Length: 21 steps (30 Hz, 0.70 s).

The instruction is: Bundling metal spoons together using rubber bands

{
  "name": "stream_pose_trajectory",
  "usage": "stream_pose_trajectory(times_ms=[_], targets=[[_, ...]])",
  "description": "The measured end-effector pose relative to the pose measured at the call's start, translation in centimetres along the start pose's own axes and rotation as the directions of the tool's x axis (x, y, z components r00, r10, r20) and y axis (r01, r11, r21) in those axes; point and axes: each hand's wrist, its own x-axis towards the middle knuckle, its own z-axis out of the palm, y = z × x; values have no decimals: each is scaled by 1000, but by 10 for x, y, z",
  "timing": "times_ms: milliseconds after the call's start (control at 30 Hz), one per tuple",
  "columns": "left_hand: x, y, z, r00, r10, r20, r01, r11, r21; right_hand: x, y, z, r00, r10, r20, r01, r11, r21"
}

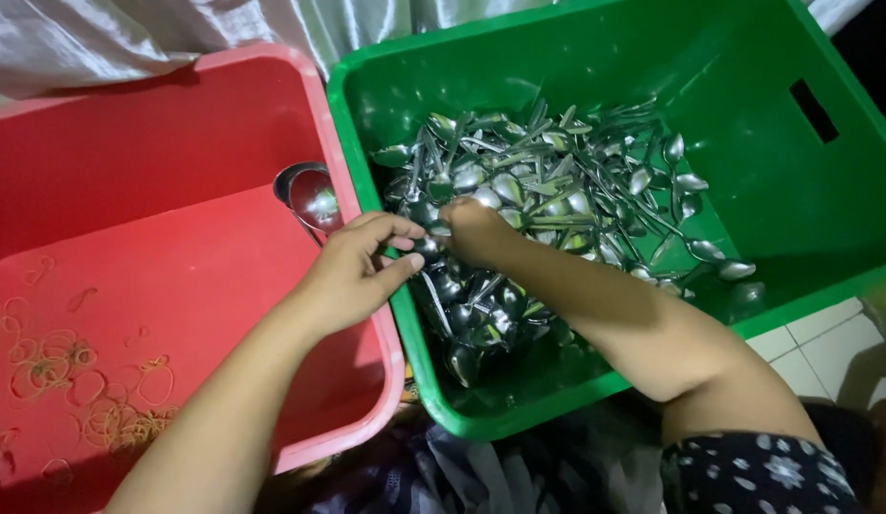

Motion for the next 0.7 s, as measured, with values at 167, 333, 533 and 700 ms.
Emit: stream_pose_trajectory(times_ms=[167, 333, 533, 700], targets=[[1, -5, -1, 1000, -18, 0, 18, 1000, -7, 5, 25, 6, 987, -163, 1, 161, 978, 135], [3, -6, -1, 1000, 9, -9, -9, 1000, -18, 19, 42, -27, 983, 106, -151, 18, 760, 650], [2, -7, 0, 1000, 22, -4, -22, 1000, -12, 8, 18, -47, 950, 201, -240, 63, 628, 776], [3, -11, 0, 998, 56, -6, -56, 998, 3, 23, 8, -6, 973, 155, -169, -20, 789, 614]])
